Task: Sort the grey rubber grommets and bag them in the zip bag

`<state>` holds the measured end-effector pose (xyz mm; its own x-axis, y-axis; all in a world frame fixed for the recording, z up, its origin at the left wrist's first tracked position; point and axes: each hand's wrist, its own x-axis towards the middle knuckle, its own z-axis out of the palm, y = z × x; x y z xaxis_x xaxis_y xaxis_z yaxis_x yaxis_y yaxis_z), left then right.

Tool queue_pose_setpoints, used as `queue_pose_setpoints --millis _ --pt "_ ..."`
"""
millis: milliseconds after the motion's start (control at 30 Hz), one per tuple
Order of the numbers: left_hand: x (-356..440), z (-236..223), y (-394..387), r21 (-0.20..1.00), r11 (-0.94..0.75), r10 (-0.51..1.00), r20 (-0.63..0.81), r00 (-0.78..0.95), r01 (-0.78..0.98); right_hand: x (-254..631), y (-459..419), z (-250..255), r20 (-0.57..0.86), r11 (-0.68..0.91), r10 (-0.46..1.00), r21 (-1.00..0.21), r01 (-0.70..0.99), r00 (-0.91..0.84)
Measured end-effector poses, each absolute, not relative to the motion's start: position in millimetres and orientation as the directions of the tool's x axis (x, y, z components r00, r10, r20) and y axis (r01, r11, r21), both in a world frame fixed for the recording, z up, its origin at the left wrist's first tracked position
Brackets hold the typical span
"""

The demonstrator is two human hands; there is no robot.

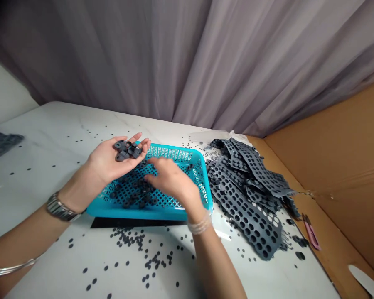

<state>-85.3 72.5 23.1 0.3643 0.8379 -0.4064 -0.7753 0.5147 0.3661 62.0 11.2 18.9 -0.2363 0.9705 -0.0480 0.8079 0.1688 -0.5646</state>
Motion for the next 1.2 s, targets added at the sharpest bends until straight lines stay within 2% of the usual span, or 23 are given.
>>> queue_pose_setpoints --millis 100,167,233,433,633,700,800,900,1033,1200 --pt "-87 25 72 0.342 0.501 0.846 -0.385 0.368 -0.795 37 5 0 -0.187 0.236 0.923 -0.413 0.88 -0.335" --pt "-86 26 70 0.313 0.512 0.84 -0.379 0.39 -0.8 25 -1 -8 -0.192 0.284 0.913 -0.334 0.899 -0.359" --pt "-84 26 68 0.284 0.527 0.829 -0.376 0.413 -0.801 21 -4 -14 -0.148 0.321 0.913 -0.312 0.894 -0.38" --pt "-81 27 62 0.299 0.523 0.829 -0.396 0.394 -0.798 52 6 -4 0.046 0.317 0.941 -0.458 0.83 -0.334" --pt "-74 18 56 0.335 0.594 0.78 -0.463 0.421 -0.731 78 9 39 0.274 0.193 0.961 -0.555 0.809 -0.041" --pt "-71 14 52 0.337 0.627 0.762 -0.454 0.462 -0.702 75 5 45 0.319 0.239 0.946 -0.585 0.775 -0.051" --pt "-66 13 46 0.356 0.661 0.738 -0.468 0.486 -0.661 65 -1 49 0.299 0.365 0.928 -0.606 0.707 -0.222" --pt "-63 16 41 0.376 0.657 0.736 -0.504 0.452 -0.653 61 -4 52 0.238 0.412 0.91 -0.609 0.678 -0.339" --pt "-62 24 38 0.398 0.666 0.729 -0.525 0.439 -0.631 69 -7 60 0.22 0.4 0.912 -0.662 0.634 -0.345" --pt "-63 29 39 0.383 0.667 0.738 -0.459 0.495 -0.639 84 -8 68 0.233 0.339 0.94 -0.722 0.604 -0.25"
